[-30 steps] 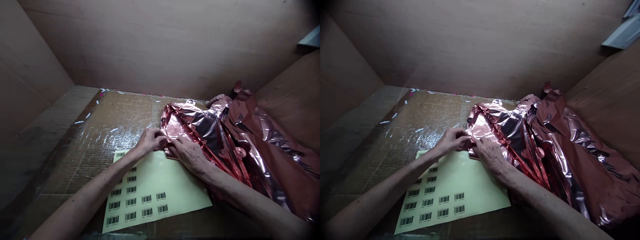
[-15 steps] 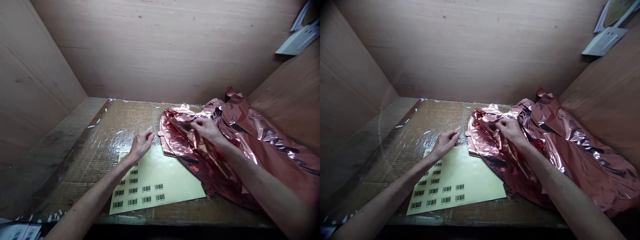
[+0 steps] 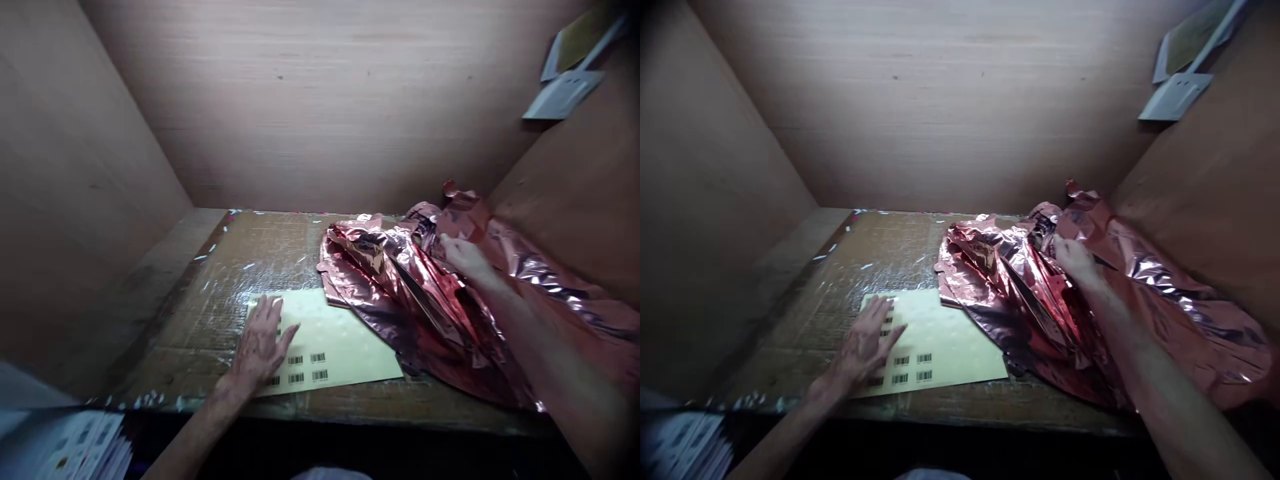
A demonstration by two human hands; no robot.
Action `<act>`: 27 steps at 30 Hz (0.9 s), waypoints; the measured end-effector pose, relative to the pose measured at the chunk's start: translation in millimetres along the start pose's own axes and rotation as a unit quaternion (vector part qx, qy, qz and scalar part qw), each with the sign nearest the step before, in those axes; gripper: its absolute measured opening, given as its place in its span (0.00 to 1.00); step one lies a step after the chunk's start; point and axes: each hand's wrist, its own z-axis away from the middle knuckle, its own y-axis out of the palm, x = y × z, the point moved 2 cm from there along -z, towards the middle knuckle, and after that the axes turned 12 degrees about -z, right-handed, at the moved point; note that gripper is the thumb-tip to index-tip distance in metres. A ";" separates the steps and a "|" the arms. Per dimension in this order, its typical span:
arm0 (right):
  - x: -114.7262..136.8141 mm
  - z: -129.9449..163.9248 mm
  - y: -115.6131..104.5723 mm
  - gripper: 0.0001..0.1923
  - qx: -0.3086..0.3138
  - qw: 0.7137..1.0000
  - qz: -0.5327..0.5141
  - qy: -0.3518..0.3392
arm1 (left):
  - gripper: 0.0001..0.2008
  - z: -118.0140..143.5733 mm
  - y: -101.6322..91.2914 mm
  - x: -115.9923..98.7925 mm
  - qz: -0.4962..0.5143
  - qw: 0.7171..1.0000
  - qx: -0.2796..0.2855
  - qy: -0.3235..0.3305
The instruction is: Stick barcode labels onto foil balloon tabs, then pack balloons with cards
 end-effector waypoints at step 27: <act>-24.9 15.7 10.3 0.28 0.079 0.992 -0.076 0.062 | 0.25 -48.0 -24.6 56.3 0.010 0.989 0.029 -0.145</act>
